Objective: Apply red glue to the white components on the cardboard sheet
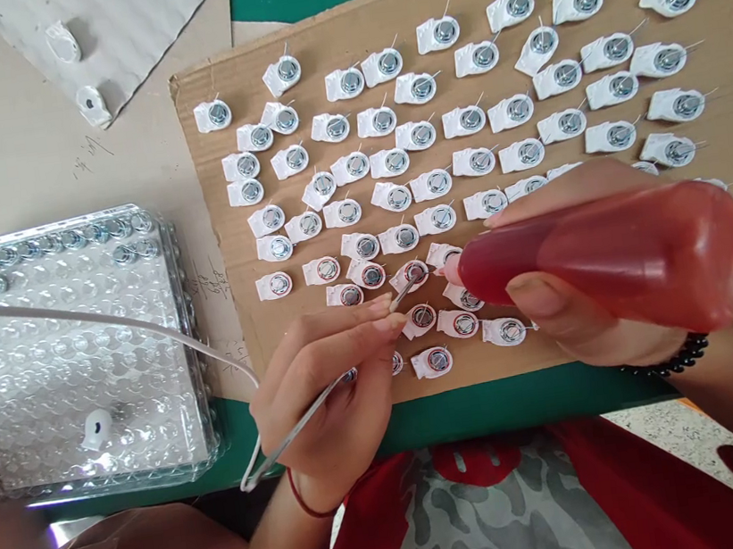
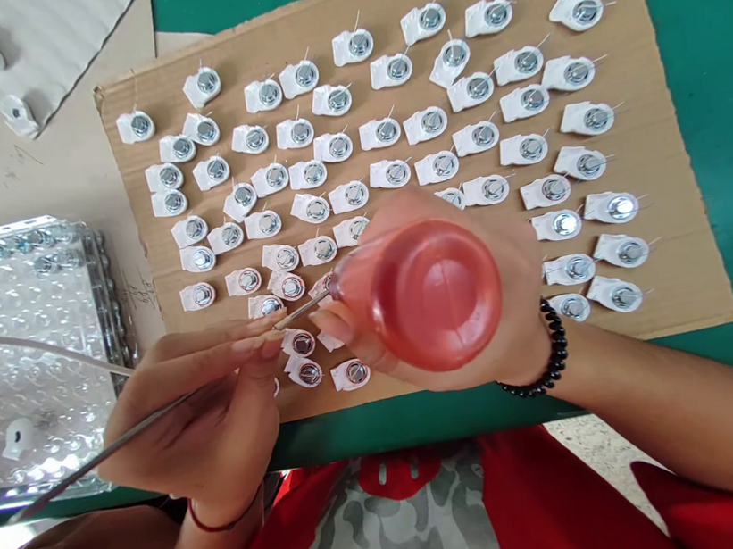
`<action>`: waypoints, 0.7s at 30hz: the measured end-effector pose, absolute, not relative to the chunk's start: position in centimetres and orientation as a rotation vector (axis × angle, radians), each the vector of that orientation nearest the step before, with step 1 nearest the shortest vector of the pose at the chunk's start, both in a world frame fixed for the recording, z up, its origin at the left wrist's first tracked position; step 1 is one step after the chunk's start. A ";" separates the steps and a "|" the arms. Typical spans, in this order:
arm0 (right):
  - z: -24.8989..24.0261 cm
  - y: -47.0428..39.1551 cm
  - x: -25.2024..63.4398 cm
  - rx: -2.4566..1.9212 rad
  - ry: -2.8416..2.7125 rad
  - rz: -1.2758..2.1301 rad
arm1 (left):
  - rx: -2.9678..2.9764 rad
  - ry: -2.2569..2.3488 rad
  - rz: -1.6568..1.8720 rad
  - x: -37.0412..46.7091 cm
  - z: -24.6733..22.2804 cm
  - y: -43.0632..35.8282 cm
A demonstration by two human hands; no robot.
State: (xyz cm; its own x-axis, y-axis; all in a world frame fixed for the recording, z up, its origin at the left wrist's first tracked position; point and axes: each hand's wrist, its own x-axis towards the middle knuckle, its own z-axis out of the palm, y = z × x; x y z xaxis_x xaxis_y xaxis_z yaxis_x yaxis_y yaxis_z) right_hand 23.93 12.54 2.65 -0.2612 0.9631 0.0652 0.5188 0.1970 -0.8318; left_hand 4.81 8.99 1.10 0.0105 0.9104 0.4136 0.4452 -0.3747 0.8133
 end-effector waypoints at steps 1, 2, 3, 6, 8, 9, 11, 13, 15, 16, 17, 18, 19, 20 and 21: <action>2.7 12.6 24.0 -1.373 -1.887 0.978 | 1.835 1.384 1.338 4.8 1.1 9.0; 2.7 12.6 24.1 -1.370 -1.894 0.975 | 1.836 1.382 1.339 4.8 1.1 9.0; 2.6 12.6 24.2 -1.364 -1.894 0.957 | 1.838 1.380 1.344 4.8 1.1 9.0; 2.7 12.5 24.2 -1.367 -1.870 0.881 | 1.846 1.382 1.346 4.7 1.1 9.0; 2.8 12.4 24.0 -1.377 -1.874 0.868 | 1.846 1.395 1.345 4.7 1.1 9.0; 2.8 12.4 23.8 -1.381 -1.879 0.873 | 1.845 1.403 1.342 4.8 1.1 9.0; 3.0 12.2 23.5 -1.402 -1.862 0.857 | 1.844 1.414 1.348 4.8 1.0 9.0; 3.0 12.1 23.0 -1.430 -1.788 0.819 | 1.832 1.427 1.351 4.9 1.0 9.0; 2.8 11.8 22.8 -1.426 -1.719 0.755 | 1.826 1.426 1.348 4.9 1.1 8.9; 2.7 11.7 22.7 -1.410 -1.700 0.730 | 1.825 1.428 1.351 4.9 1.1 8.9; 2.6 11.6 22.7 -1.394 -1.690 0.710 | 1.828 1.429 1.348 5.0 1.1 8.9; 2.4 11.5 22.7 -1.377 -1.685 0.679 | 1.834 1.428 1.352 5.0 1.1 8.9; 2.4 11.5 22.8 -1.362 -1.687 0.654 | 1.837 1.430 1.354 5.0 1.1 8.9; 2.3 11.4 22.8 -1.348 -1.692 0.646 | 1.835 1.433 1.351 5.0 1.1 8.9; 2.2 11.4 22.9 -1.337 -1.699 0.649 | 1.833 1.436 1.348 5.0 1.1 9.0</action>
